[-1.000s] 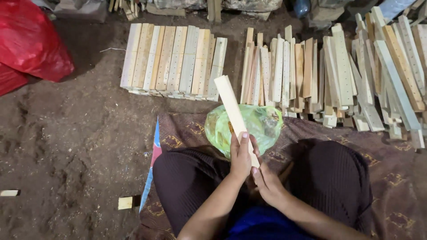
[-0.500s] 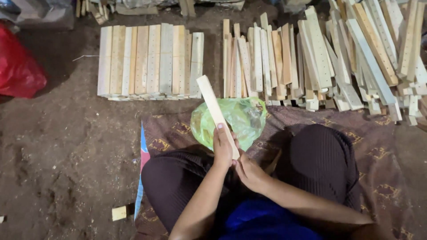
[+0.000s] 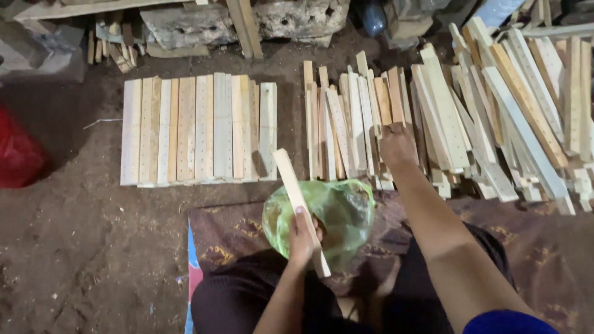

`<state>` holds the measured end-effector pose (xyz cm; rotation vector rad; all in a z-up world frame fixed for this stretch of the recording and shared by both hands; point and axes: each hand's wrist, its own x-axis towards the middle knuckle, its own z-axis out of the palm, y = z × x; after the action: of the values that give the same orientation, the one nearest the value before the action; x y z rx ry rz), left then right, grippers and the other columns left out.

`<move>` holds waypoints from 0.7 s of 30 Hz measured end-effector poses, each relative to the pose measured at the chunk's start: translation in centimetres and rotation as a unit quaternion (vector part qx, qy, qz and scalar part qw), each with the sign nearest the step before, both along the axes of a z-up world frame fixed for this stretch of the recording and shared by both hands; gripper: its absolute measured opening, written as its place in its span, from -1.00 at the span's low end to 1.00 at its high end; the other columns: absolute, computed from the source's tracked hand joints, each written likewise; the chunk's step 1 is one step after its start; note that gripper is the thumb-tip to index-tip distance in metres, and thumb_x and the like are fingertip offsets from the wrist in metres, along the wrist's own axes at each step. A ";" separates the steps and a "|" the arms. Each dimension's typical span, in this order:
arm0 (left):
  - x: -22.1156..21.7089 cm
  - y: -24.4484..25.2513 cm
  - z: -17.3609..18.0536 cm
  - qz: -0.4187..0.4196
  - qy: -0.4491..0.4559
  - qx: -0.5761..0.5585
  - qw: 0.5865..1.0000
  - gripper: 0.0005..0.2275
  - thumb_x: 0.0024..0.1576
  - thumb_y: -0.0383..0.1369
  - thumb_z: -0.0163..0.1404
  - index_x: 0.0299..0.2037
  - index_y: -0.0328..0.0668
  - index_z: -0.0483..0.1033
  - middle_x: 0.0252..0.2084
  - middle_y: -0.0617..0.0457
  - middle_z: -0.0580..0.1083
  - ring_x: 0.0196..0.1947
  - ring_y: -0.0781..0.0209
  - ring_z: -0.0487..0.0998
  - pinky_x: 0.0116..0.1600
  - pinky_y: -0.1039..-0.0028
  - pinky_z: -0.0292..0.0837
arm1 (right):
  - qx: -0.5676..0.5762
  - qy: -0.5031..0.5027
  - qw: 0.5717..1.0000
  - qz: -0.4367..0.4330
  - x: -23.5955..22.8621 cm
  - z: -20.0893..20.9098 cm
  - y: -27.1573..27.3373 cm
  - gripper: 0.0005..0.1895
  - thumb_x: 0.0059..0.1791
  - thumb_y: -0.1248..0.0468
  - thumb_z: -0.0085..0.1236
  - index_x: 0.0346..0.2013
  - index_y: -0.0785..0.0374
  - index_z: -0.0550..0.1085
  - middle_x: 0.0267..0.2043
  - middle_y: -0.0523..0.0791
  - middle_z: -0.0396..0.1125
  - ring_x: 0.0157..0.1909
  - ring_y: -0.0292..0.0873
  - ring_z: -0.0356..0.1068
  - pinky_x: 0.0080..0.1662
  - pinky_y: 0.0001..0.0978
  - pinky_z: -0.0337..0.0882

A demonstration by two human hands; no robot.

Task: The person sits on a mat and repeatedly rubs a small abrasive block from a plastic bag against the surface of long wooden slats. They pick up each slat, rub it, and place it into a neat stack on the floor.

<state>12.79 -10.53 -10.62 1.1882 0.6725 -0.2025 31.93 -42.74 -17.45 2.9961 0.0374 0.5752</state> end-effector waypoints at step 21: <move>0.3 -1.0 3.5 -0.016 0.020 0.001 1.000 -0.45 0.31 0.09 -0.25 -0.52 -0.23 0.37 -0.77 -0.05 0.29 -0.85 0.11 0.34 -0.72 0.39 0.29 | -0.076 0.104 0.988 -0.088 -6.0 0.8 2.1 -0.78 -0.09 0.25 -0.03 -0.56 0.12 0.55 -0.51 -0.13 0.40 -0.49 -0.15 0.50 -0.54 -0.37 0.41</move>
<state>13.07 -11.50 -7.11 1.2010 0.6882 -0.2530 25.95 -40.65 -16.61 2.8574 -0.1588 0.2282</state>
